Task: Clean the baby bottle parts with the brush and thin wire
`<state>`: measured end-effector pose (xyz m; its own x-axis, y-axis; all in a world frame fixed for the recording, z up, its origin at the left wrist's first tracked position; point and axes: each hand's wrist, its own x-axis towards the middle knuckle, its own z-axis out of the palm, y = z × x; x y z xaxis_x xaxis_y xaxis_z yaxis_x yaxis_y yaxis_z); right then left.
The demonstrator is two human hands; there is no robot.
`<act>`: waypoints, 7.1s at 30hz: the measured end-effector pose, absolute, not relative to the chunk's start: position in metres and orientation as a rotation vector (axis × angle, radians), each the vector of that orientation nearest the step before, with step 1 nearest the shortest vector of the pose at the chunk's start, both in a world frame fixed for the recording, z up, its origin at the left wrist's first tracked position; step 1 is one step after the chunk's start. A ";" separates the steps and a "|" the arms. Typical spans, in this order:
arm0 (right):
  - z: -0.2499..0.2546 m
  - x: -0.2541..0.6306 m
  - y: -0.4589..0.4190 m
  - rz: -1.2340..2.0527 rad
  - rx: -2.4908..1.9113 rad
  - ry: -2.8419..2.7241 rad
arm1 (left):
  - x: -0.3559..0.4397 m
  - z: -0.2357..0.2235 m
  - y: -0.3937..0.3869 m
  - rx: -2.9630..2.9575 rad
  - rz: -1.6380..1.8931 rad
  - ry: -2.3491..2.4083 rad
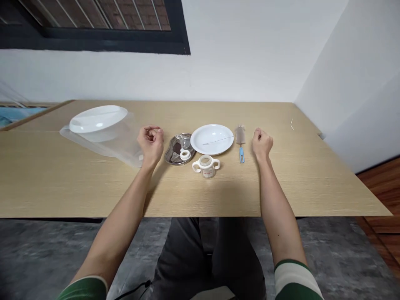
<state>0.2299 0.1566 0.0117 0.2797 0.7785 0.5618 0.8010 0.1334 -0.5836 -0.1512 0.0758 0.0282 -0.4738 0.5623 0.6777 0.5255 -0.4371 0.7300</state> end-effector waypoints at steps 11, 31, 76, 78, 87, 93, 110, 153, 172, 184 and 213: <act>0.018 0.219 0.135 0.201 -1.952 -2.025 | -0.141 0.018 0.067 1.966 1.759 1.875; 0.030 0.217 0.127 0.226 -2.018 -1.935 | -0.147 0.020 0.068 1.888 1.531 2.136; 0.024 0.212 0.135 0.184 -1.863 -1.828 | -0.183 0.030 0.098 1.938 0.837 2.262; 0.023 0.211 0.135 0.185 -1.861 -1.824 | -0.185 0.034 0.094 1.922 0.950 2.210; 0.022 0.212 0.136 0.173 -1.858 -1.829 | -0.185 0.070 0.069 1.749 1.318 1.588; 0.021 0.212 0.136 0.184 -1.857 -1.822 | -0.161 0.090 0.053 1.667 1.532 1.347; 0.025 0.211 0.132 0.202 -1.837 -1.804 | -0.091 0.080 0.038 1.553 1.403 1.079; 0.022 0.210 0.132 0.177 -1.758 -1.818 | -0.081 0.049 0.049 1.539 0.718 0.802; 0.022 0.211 0.133 0.174 -1.772 -1.828 | -0.127 0.066 0.062 1.475 1.283 1.001; 0.023 0.209 0.131 0.156 -1.767 -1.855 | -0.159 0.051 0.076 1.969 0.742 1.933; 0.025 0.210 0.131 0.171 -1.765 -1.846 | -0.160 0.055 0.071 1.935 0.697 1.662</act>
<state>0.2097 0.1306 0.0246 0.0373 0.9493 0.3121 0.8758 0.1194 -0.4677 -0.1600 0.0705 0.0552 0.1273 0.9899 0.0629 0.7383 -0.1369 0.6604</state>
